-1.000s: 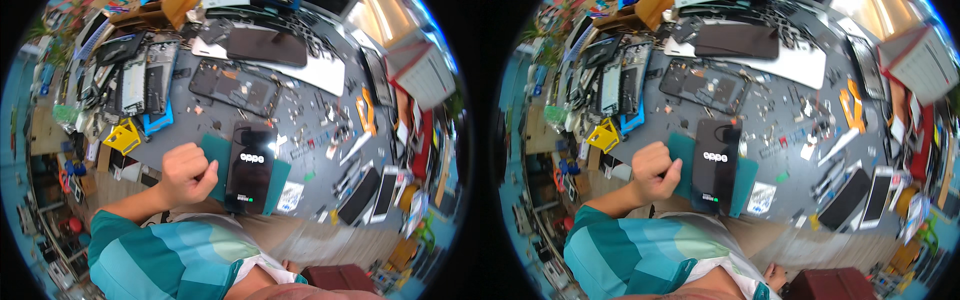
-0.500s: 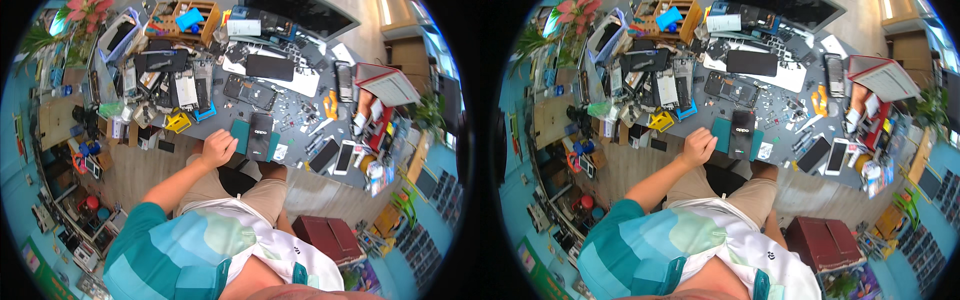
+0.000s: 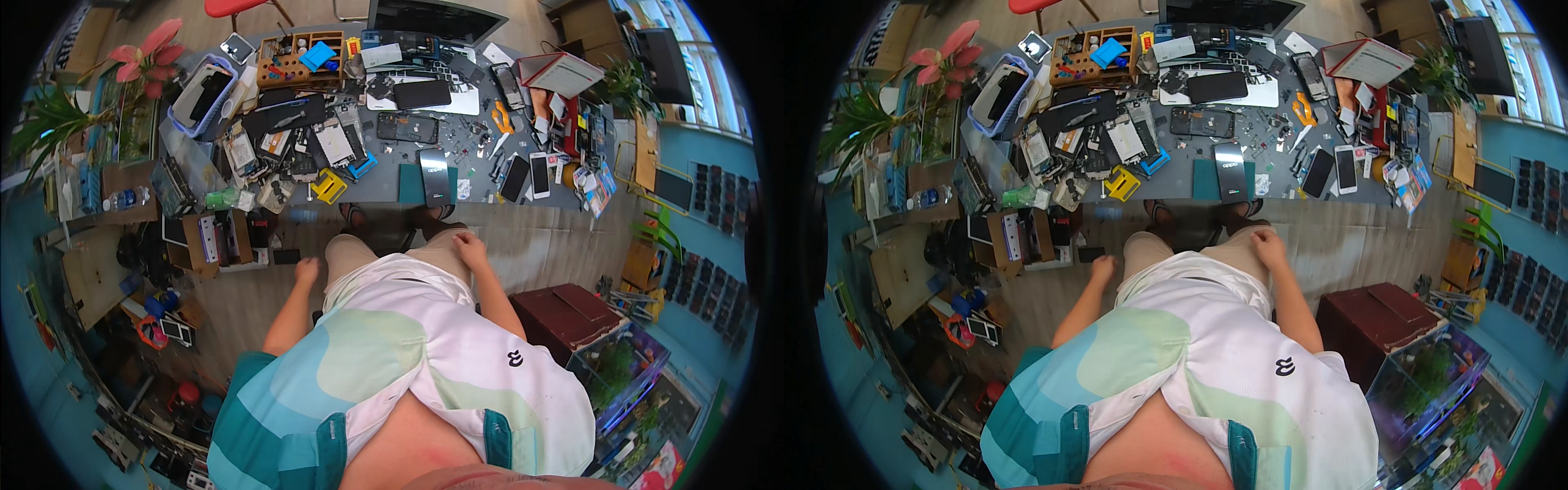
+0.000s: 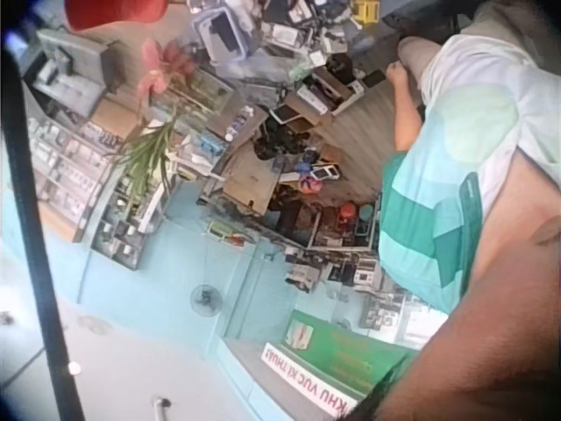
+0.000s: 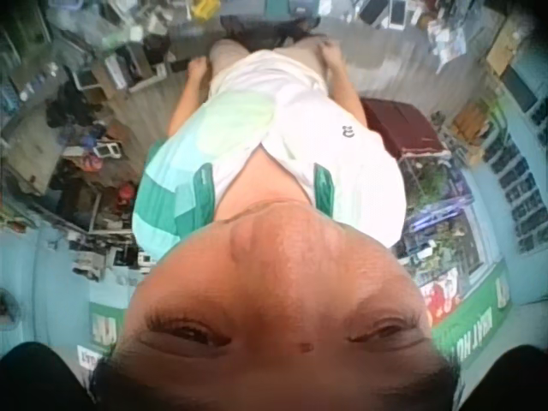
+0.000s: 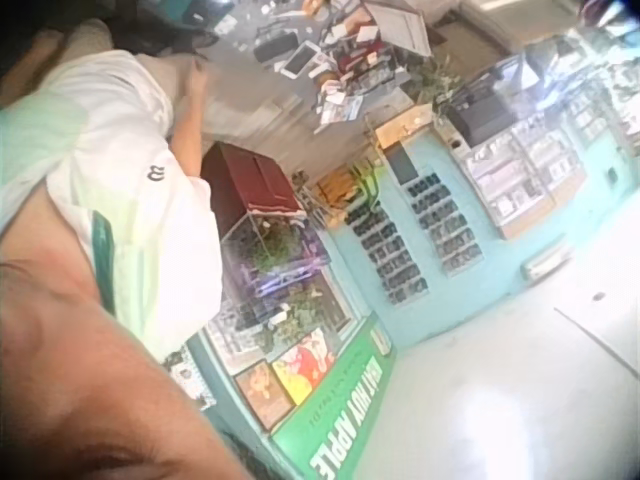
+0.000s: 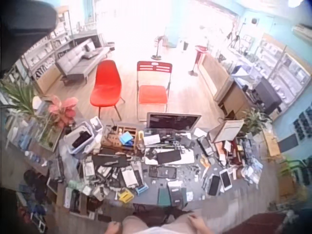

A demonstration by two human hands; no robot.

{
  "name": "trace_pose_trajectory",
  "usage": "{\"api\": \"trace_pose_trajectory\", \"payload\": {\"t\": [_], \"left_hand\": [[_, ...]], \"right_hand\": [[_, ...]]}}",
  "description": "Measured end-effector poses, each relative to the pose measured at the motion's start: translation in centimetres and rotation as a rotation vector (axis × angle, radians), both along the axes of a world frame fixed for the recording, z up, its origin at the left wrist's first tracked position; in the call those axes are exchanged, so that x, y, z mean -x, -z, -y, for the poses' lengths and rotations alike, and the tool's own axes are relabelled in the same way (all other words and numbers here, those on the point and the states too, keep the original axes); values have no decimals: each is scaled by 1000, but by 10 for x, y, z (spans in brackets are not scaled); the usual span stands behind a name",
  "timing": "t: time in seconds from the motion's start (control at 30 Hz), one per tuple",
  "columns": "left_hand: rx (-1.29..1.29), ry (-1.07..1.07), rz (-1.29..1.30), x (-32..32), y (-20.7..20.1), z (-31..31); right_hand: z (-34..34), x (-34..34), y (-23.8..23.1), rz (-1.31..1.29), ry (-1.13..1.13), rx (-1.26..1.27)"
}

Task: The person handles a disassembled smartphone, removes a battery, and places it on a box. They then pick up a SIM card, insert it into the phone, and continue to handle various phone parts and tools on a cluttered workbench.

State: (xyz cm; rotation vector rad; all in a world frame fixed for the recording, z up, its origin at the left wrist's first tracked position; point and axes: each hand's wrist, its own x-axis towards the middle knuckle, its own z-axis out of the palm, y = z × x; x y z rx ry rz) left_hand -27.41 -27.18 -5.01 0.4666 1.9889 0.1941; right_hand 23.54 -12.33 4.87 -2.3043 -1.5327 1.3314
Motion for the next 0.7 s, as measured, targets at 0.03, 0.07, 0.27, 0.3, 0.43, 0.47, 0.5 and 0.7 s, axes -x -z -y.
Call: {"api": "trace_pose_trajectory", "payload": {"t": [0.03,0.07,0.27,0.3,0.43,0.47,0.5,0.7], "left_hand": [[118,-167,61,15,11,20],[195,-239,133,25,11,28],[141,-391,290,53,-1,36],[116,-417,305,52,-8,27],[-23,-483,373,32,-30,-25],[-47,-472,367,21,-46,-43],[-73,-462,352,13,-62,-58],[-160,-345,304,1,-82,-66]], "right_hand": [[1,17,-15,54,-96,-73],[4,28,-31,120,-188,-140],[0,77,-79,-76,-85,-163],[-4,83,-86,-120,-68,-181],[-44,93,-95,-243,-52,-221],[-59,94,-96,-284,-17,-240],[-77,95,-97,-333,19,-258],[-279,83,-119,-414,209,-390]]}}
